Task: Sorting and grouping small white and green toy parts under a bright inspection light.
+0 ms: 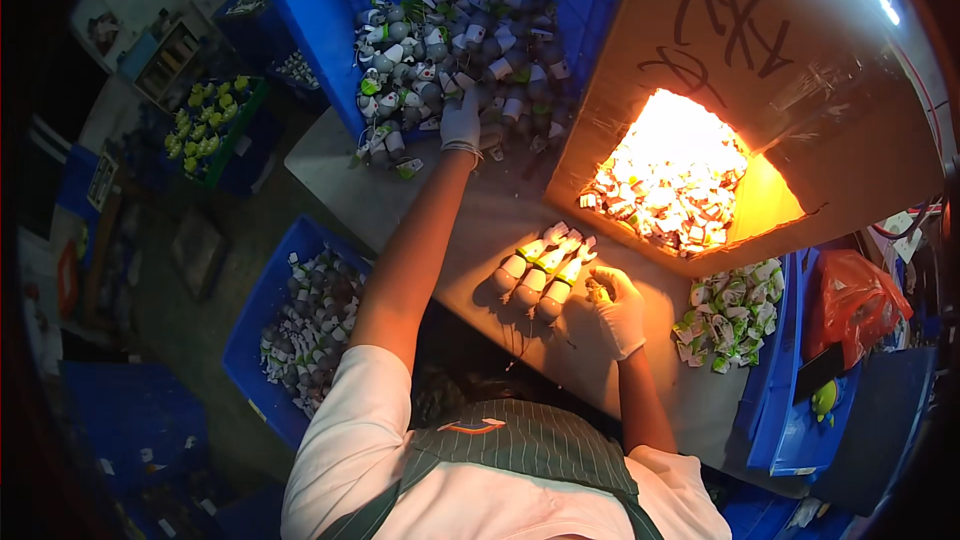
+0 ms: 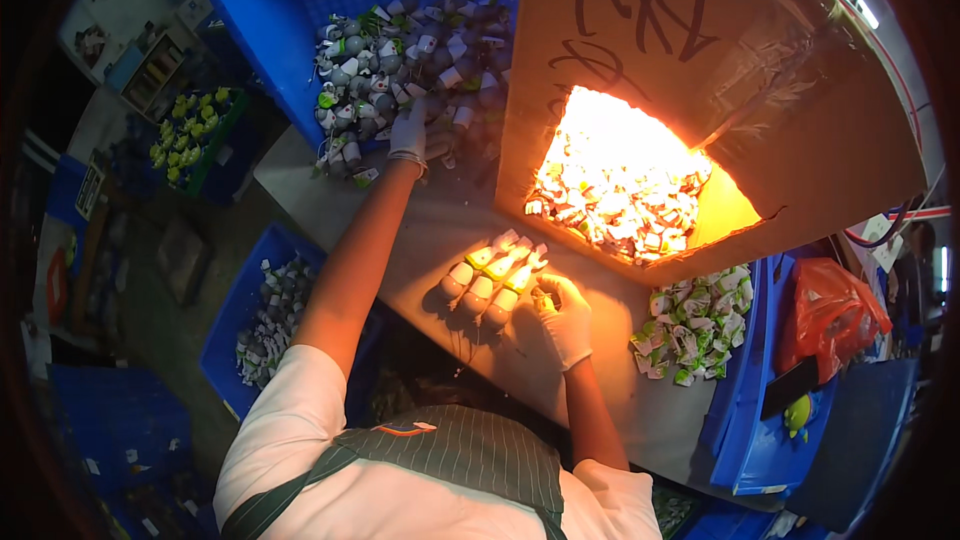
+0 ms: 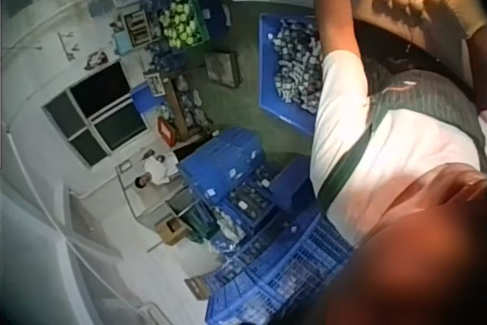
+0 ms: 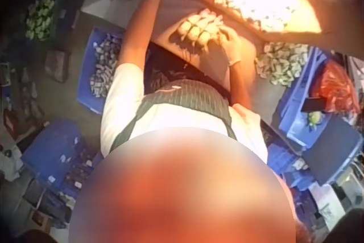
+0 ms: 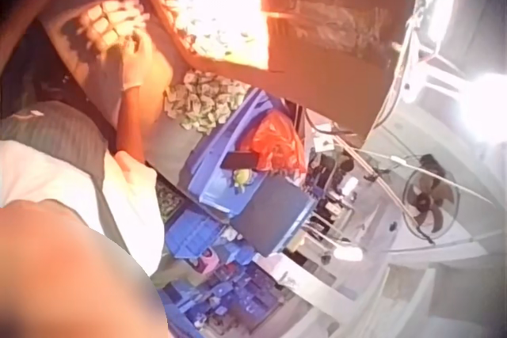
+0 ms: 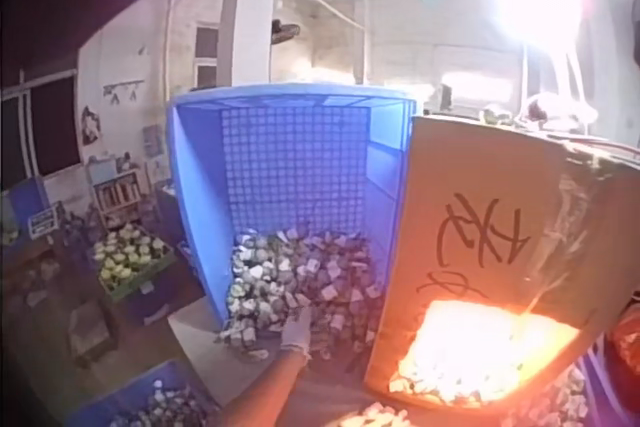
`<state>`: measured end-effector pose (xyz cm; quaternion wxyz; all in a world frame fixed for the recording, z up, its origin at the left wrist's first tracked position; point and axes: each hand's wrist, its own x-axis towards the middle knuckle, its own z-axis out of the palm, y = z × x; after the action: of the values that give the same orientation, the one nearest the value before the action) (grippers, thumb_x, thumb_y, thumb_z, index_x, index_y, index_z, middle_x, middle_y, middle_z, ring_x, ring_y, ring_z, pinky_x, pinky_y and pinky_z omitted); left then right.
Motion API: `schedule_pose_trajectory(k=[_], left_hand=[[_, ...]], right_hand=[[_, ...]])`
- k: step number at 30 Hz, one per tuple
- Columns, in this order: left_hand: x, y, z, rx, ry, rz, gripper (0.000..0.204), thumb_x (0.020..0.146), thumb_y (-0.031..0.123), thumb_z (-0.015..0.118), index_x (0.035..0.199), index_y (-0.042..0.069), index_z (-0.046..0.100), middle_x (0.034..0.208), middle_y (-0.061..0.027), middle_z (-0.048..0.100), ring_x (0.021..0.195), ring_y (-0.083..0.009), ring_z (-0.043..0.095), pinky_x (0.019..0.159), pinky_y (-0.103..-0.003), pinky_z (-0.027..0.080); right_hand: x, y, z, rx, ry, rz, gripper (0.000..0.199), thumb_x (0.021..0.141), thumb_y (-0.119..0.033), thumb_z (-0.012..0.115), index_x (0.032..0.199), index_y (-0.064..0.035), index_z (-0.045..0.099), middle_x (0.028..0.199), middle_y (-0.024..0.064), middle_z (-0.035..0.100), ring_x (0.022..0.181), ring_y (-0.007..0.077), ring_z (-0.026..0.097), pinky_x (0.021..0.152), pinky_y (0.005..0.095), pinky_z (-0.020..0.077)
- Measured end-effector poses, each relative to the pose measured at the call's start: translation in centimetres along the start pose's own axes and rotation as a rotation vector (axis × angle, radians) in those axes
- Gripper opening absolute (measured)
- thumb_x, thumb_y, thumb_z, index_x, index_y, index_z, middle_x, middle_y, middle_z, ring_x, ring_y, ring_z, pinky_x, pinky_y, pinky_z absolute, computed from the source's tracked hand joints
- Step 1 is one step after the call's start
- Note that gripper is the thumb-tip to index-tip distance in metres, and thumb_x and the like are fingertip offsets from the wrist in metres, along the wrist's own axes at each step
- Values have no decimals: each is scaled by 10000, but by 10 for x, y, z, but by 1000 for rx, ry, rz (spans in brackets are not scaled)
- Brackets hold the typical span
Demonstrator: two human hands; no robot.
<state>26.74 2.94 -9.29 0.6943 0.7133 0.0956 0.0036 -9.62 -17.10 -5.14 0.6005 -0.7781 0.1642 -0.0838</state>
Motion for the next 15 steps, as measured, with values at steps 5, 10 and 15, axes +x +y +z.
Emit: schedule_pose_trajectory(k=[5, 10, 15], left_hand=[[46, -43, -2, -508, -59, -183, 300, 942, 393, 529, 1066, 120, 540, 928, -43, 565, 892, -169, 589, 698, -333, 511], [49, -42, 6, -1142, -181, -300, 313, 959, 349, 500, 1098, 78, 571, 1002, -65, 611, 955, -216, 558, 767, -345, 500], [-79, 42, 9, -732, -68, -354, 282, 953, 279, 525, 1077, 35, 592, 964, -92, 649, 825, -235, 623, 669, -354, 535]], right_hand=[[-5, -10, 5, 128, -63, 29, 193, 881, -34, 667, 1065, 21, 646, 955, 47, 667, 850, 92, 632, 765, 232, 512], [-13, -21, 15, 258, -136, 5, 192, 893, -28, 654, 1079, 17, 633, 951, 36, 655, 841, 92, 624, 748, 226, 517], [-19, -25, -4, 265, -29, 54, 197, 913, -39, 624, 1102, 12, 611, 973, 51, 652, 825, 103, 619, 705, 221, 492]])
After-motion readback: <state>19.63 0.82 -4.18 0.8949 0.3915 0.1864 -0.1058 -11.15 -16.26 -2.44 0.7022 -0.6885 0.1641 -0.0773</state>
